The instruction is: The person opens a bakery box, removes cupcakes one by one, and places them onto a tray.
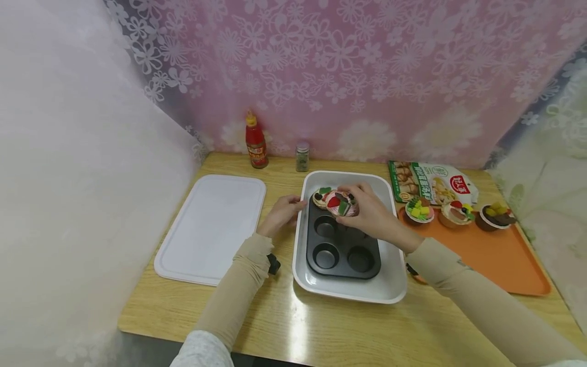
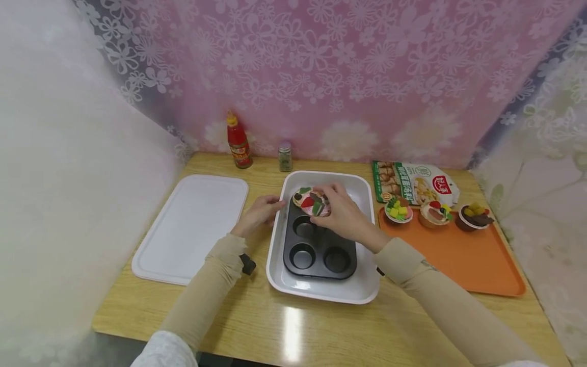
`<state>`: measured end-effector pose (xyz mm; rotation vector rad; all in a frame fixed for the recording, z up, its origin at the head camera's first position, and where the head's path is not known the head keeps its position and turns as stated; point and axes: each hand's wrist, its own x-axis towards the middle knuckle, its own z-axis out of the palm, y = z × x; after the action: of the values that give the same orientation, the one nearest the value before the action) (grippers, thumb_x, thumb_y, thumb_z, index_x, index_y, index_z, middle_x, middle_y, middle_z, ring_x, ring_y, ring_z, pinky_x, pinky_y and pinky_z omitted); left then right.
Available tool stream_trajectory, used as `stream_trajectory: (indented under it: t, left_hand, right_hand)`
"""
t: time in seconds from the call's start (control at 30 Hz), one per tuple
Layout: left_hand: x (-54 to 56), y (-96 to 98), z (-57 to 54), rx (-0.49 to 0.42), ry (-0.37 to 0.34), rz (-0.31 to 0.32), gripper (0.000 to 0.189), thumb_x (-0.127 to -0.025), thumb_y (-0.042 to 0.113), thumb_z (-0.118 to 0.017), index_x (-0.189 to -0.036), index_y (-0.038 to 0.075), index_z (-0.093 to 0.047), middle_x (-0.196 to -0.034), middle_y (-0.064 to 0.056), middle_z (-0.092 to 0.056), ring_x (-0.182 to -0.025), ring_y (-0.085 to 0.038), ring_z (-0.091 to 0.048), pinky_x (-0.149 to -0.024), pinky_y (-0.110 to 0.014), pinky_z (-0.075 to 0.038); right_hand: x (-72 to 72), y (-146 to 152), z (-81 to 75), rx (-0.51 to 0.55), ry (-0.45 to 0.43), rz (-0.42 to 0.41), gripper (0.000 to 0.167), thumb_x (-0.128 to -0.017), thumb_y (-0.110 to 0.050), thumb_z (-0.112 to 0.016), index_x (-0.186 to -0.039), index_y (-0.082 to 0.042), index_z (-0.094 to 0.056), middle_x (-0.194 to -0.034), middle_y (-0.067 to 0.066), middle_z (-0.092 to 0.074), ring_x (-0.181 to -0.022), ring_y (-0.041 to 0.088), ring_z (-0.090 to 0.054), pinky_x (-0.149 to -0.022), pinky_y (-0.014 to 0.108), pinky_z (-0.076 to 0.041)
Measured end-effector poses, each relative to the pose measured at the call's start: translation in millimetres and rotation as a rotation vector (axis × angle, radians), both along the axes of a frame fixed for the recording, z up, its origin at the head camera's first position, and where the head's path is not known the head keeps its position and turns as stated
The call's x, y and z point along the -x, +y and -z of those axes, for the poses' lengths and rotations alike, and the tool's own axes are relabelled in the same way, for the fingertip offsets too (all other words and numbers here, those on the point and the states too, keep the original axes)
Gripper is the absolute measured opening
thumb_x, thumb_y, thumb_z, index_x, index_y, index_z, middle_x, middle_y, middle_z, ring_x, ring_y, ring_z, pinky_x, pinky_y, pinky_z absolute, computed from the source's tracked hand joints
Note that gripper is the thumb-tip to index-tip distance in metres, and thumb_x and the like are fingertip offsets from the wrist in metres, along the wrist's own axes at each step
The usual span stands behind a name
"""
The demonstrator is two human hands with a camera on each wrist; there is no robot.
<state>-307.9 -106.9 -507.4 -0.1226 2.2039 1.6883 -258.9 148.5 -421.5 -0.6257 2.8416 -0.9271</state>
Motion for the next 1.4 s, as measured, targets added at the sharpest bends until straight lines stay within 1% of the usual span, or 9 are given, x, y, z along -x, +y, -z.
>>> stream_trajectory:
  t: [0.23, 0.4, 0.5, 0.6, 0.73, 0.87, 1.1, 1.3, 1.4]
  left_hand:
    - [1.3, -0.2, 0.9, -0.012, -0.023, 0.0, 0.041, -0.107, 0.032, -0.062, -0.14, 0.007, -0.062, -0.131, -0.012, -0.067, -0.104, -0.017, -0.063, -0.073, -0.023, -0.053]
    - [1.7, 0.6, -0.4, -0.021, -0.041, 0.001, 0.043, -0.107, 0.032, -0.062, -0.142, 0.007, -0.06, -0.135, -0.012, -0.066, -0.11, -0.019, -0.062, -0.075, -0.024, -0.054]
    - [1.9, 0.6, -1.2, -0.019, -0.039, 0.002, 0.042, -0.107, 0.032, -0.062, -0.141, 0.007, -0.061, -0.134, -0.011, -0.066, -0.109, -0.018, -0.062, -0.074, -0.024, -0.054]
    - [2.2, 0.3, -1.0, -0.011, -0.03, -0.004, 0.041, -0.107, 0.033, -0.062, -0.141, 0.008, -0.062, -0.131, -0.01, -0.067, -0.105, -0.016, -0.062, -0.073, -0.023, -0.053]
    - [1.8, -0.2, -1.0, 0.003, -0.015, -0.001, 0.041, -0.107, 0.034, -0.062, -0.139, 0.009, -0.062, -0.128, -0.009, -0.067, -0.1, -0.014, -0.062, -0.073, -0.023, -0.052]
    - [0.7, -0.6, -1.5, -0.001, -0.018, 0.012, 0.041, -0.108, 0.034, -0.061, -0.14, 0.009, -0.062, -0.13, -0.011, -0.068, -0.1, -0.015, -0.062, -0.074, -0.024, -0.052]
    - [1.7, -1.9, -2.7, -0.009, -0.036, 0.011, 0.041, -0.108, 0.035, -0.061, -0.14, 0.01, -0.061, -0.132, -0.01, -0.067, -0.102, -0.015, -0.063, -0.074, -0.023, -0.052]
    - [1.6, -2.1, -0.9, 0.0, -0.037, 0.002, 0.041, -0.107, 0.037, -0.061, -0.138, 0.01, -0.062, -0.13, -0.008, -0.067, -0.101, -0.015, -0.062, -0.072, -0.022, -0.051]
    - [0.9, -0.9, 0.3, 0.005, -0.035, 0.008, 0.041, -0.108, 0.037, -0.061, -0.139, 0.011, -0.062, -0.131, -0.008, -0.067, -0.102, -0.016, -0.062, -0.073, -0.022, -0.051]
  right_hand:
    - [-2.0, 11.8, -2.9, 0.041, -0.022, 0.027, 0.074, -0.092, -0.023, -0.083, -0.155, -0.013, -0.047, -0.144, 0.022, -0.042, -0.098, 0.028, -0.058, -0.081, 0.038, -0.057]
    - [-2.4, 21.4, -2.8, 0.066, -0.009, 0.041, 0.072, -0.093, -0.023, -0.083, -0.154, -0.012, -0.047, -0.148, 0.024, -0.039, -0.096, 0.027, -0.055, -0.08, 0.036, -0.057]
    - [-1.7, 25.7, -2.5, 0.068, 0.013, 0.052, 0.071, -0.092, -0.023, -0.083, -0.153, -0.011, -0.048, -0.149, 0.025, -0.039, -0.1, 0.028, -0.053, -0.079, 0.034, -0.057]
    - [-1.1, 29.6, -2.6, 0.06, 0.027, 0.074, 0.072, -0.092, -0.024, -0.084, -0.153, -0.01, -0.048, -0.144, 0.025, -0.041, -0.1, 0.029, -0.051, -0.076, 0.032, -0.057]
    - [-2.2, 36.3, -4.0, 0.056, 0.019, 0.1, 0.074, -0.092, -0.025, -0.084, -0.155, -0.01, -0.046, -0.142, 0.025, -0.041, -0.1, 0.028, -0.052, -0.076, 0.03, -0.057]
    - [-5.0, 44.4, -6.2, 0.052, 0.01, 0.127, 0.076, -0.093, -0.025, -0.083, -0.157, -0.01, -0.045, -0.143, 0.027, -0.039, -0.102, 0.03, -0.051, -0.079, 0.036, -0.057]
    - [-9.3, 59.4, -7.7, 0.045, 0.038, 0.168, 0.075, -0.093, -0.026, -0.083, -0.156, -0.008, -0.046, -0.142, 0.029, -0.04, -0.111, 0.038, -0.047, -0.086, 0.049, -0.054]
    - [-14.3, 72.8, -3.2, 0.044, 0.032, 0.192, 0.074, -0.093, -0.026, -0.083, -0.155, -0.006, -0.047, -0.144, 0.03, -0.038, -0.112, 0.038, -0.047, -0.086, 0.048, -0.055]
    - [-17.2, 79.6, -1.2, 0.038, 0.044, 0.207, 0.074, -0.093, -0.026, -0.084, -0.154, -0.005, -0.047, -0.144, 0.03, -0.039, -0.111, 0.037, -0.046, -0.086, 0.047, -0.053]
